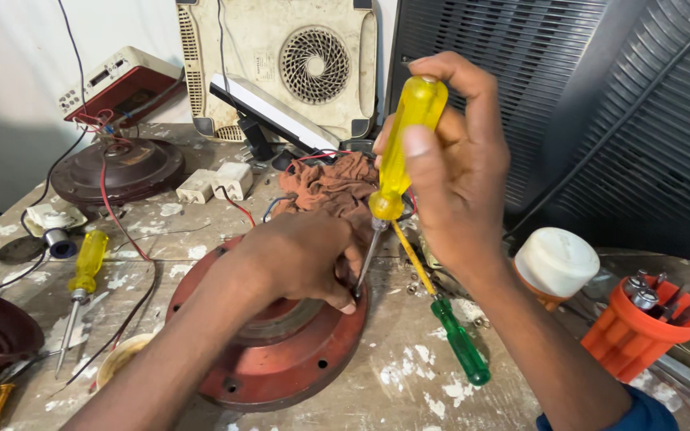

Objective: The person uses a yellow-handled screwdriver to unscrew screws from the red base plate of a ceiling fan motor, placing the removed screws into a small cup on the workbench. They reposition the motor housing, handle a small spring and other fasteners, and continue loosening screws around the base.

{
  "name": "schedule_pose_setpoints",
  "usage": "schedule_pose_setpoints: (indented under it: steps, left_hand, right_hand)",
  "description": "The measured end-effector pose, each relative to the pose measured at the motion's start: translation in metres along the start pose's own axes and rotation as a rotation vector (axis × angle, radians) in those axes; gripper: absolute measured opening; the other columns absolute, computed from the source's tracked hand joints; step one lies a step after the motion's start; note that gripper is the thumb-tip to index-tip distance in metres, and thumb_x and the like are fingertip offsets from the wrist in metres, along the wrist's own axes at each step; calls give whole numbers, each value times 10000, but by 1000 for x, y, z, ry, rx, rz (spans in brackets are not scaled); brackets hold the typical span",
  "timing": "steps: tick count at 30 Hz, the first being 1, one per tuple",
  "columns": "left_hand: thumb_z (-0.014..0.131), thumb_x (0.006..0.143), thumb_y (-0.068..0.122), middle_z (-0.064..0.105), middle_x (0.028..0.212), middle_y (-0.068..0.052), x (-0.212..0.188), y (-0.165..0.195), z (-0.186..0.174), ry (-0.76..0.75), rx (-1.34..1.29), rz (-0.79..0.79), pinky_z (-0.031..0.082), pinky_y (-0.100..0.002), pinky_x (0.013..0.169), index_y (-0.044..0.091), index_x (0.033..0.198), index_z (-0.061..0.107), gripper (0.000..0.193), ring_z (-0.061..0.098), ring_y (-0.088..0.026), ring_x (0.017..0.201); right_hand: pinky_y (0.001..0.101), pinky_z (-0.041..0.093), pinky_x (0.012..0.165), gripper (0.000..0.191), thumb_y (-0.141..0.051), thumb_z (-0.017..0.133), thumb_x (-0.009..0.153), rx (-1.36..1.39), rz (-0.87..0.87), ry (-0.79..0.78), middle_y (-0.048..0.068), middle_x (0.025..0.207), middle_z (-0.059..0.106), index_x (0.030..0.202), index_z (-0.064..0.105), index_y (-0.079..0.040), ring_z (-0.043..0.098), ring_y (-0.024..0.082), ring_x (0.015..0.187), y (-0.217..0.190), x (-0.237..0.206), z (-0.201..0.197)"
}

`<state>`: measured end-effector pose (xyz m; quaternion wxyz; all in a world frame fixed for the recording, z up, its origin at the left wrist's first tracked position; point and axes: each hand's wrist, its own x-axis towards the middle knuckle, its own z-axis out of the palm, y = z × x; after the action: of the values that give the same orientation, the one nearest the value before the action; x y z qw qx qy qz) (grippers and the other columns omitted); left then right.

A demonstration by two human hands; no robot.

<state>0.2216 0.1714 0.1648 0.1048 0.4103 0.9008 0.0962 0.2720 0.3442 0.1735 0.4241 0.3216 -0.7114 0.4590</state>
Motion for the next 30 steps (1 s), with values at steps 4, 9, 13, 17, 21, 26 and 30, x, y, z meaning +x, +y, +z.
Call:
schedule_pose_setpoints:
  steps: [4,9,13,17,21,26,30]
  left_hand:
    - [886,672,341,786,913,31,-1,5,-2,22,48,-44,554,-385,846,224,931,795,299,736,-212,936]
    - [858,711,317,788,933,36,-2,2,2,59,75,-51,541,-401,879,264,915,821,214,734,-215,956]
    - [839,708,293,785,919,11,0,-3,6,71,83,72,561,-416,836,212,939,792,249,738,-232,939]
    - [824,678,261,775,888,-45,4,-5,10,69,30,181,572,-414,802,124,906,782,269,743,-256,901]
    - [839,675,283,737,869,-153,4,-7,15,103,109,180,557,-442,804,92,876,773,285,712,-331,900]
    - [816,667,270,736,784,-172,1,-14,23,173,67,252,561,-447,760,72,855,745,282,721,-347,824]
    - [823,652,241,709,734,-194,6,-20,30,279,44,335,541,-472,722,52,822,750,265,702,-370,775]
  right_hand:
    - [252,618,780,410,-21,612,1159,85,26,69,114,993,687,1462,344,-84,703,130,859,10,-3,5]
    - [282,632,679,338,-82,583,1166,101,-6,219,80,941,636,1429,371,-98,685,148,757,21,0,-2]
    - [286,587,666,271,-105,556,1243,123,-11,324,66,880,557,1446,377,-98,583,137,699,28,0,-12]
    - [271,539,647,260,-108,536,1254,118,6,340,60,878,530,1463,381,-103,533,119,688,33,-1,-13]
    - [261,541,643,247,-128,550,1255,127,33,340,50,870,527,1438,387,-98,525,101,674,36,-1,-10]
    - [257,539,611,256,-138,559,1257,110,11,309,46,883,528,1442,386,-105,518,92,682,37,0,-8]
    - [257,532,604,265,-137,573,1260,116,-8,286,45,891,512,1447,389,-102,509,93,670,40,0,-6]
